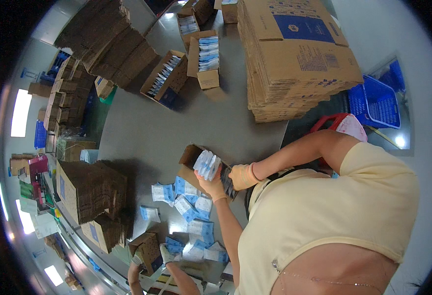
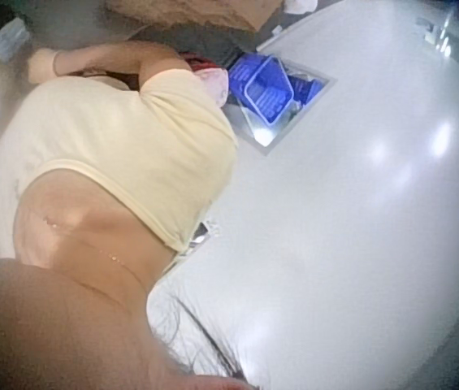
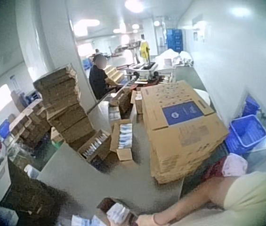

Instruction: The person repeatedly picks up small white packets from a table and places them into a cardboard box. The camera shakes violently throughout the process, making the view unstable. The person also handles the cardboard box, opening and closing it as they pack.

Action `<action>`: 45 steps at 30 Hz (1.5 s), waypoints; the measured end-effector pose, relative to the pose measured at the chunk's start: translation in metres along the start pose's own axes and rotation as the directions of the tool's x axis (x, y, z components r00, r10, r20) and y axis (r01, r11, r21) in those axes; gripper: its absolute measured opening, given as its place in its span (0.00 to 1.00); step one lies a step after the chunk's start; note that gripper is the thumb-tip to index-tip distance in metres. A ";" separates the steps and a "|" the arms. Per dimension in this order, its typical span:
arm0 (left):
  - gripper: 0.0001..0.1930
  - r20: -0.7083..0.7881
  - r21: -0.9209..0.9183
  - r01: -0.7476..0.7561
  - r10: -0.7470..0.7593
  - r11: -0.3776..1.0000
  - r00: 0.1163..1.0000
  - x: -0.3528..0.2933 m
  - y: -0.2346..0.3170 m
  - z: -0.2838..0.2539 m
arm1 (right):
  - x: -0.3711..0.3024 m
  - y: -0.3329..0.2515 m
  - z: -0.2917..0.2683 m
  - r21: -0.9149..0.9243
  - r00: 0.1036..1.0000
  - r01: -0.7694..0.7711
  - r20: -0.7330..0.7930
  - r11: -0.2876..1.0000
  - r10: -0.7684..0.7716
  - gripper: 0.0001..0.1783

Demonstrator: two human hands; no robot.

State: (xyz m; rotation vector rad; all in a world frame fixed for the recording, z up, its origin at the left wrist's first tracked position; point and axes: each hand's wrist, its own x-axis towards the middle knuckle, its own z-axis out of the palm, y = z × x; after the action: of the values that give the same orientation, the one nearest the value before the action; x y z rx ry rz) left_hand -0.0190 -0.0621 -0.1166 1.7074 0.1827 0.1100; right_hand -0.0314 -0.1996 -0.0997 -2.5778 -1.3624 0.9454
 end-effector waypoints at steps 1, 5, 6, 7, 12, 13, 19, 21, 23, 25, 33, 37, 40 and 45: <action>0.36 -0.010 0.124 -0.030 0.031 0.992 0.999 0.001 -0.006 -0.004 | -0.003 -0.004 -0.007 -0.086 0.998 0.064 0.004 0.994 -0.064 0.14; 0.42 0.078 0.887 -0.131 0.136 0.443 0.988 -0.002 -0.001 -0.021 | -0.018 -0.017 -0.030 -0.206 0.985 0.168 -0.004 0.964 -0.173 0.13; 0.45 0.146 0.956 -0.163 0.089 0.244 0.985 0.001 0.017 -0.005 | -0.029 -0.008 -0.029 -0.193 0.993 0.122 0.018 0.974 -0.120 0.13; 0.52 0.150 0.909 -0.153 0.037 0.387 0.988 0.001 0.009 -0.019 | -0.029 -0.011 -0.032 -0.203 0.992 0.122 0.038 0.972 -0.116 0.12; 0.45 0.313 0.772 -0.302 0.078 0.560 0.946 -0.020 0.021 -0.044 | -0.043 -0.009 -0.081 -0.067 0.966 0.248 0.098 0.967 -0.241 0.13; 0.43 0.351 0.828 -0.336 0.052 0.448 0.935 -0.030 0.019 -0.043 | -0.031 -0.012 -0.093 0.022 0.987 0.156 -0.049 0.988 -0.155 0.14; 0.32 0.258 0.738 -0.302 0.162 0.603 0.952 -0.068 0.020 -0.003 | 0.126 0.064 -0.065 -0.397 0.993 -0.115 -0.059 0.911 0.100 0.17; 0.31 0.191 0.578 -0.237 0.152 0.781 0.970 -0.103 0.021 -0.026 | 0.123 0.033 -0.093 -0.391 0.933 0.212 0.354 0.896 -0.067 0.19; 0.24 -0.030 0.523 -0.217 0.272 0.824 0.962 -0.146 0.028 -0.037 | 0.131 0.039 -0.084 -0.385 0.870 0.149 0.488 0.911 0.064 0.23; 0.20 -0.332 0.544 0.026 0.186 0.839 0.925 -0.203 0.041 -0.069 | 0.124 0.027 -0.081 -0.369 0.801 0.196 0.594 0.908 0.069 0.26; 0.29 -0.901 0.178 0.899 -0.300 0.401 0.313 -0.436 -0.036 -0.213 | 0.110 -0.008 -0.074 -0.460 0.698 0.226 0.691 0.859 0.187 0.25; 0.31 -0.743 0.217 0.850 -0.483 0.481 0.463 -0.384 -0.039 -0.247 | 0.105 -0.014 -0.077 -0.495 0.722 0.205 0.659 0.844 0.211 0.24; 0.28 -0.699 0.223 0.763 -0.446 0.607 0.559 -0.333 -0.068 -0.289 | 0.110 0.001 -0.065 -0.508 0.749 0.193 0.629 0.840 0.208 0.22; 0.28 -0.604 -0.071 0.711 -0.597 0.700 0.528 -0.294 -0.145 -0.325 | 0.115 -0.009 -0.063 -0.505 0.774 0.224 0.612 0.833 0.163 0.22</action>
State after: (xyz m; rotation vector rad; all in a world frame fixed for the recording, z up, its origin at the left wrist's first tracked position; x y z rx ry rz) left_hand -0.3736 0.2202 -0.2032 1.6243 1.3551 0.0499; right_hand 0.0453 -0.0923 -0.1013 -2.6949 -2.1206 1.7725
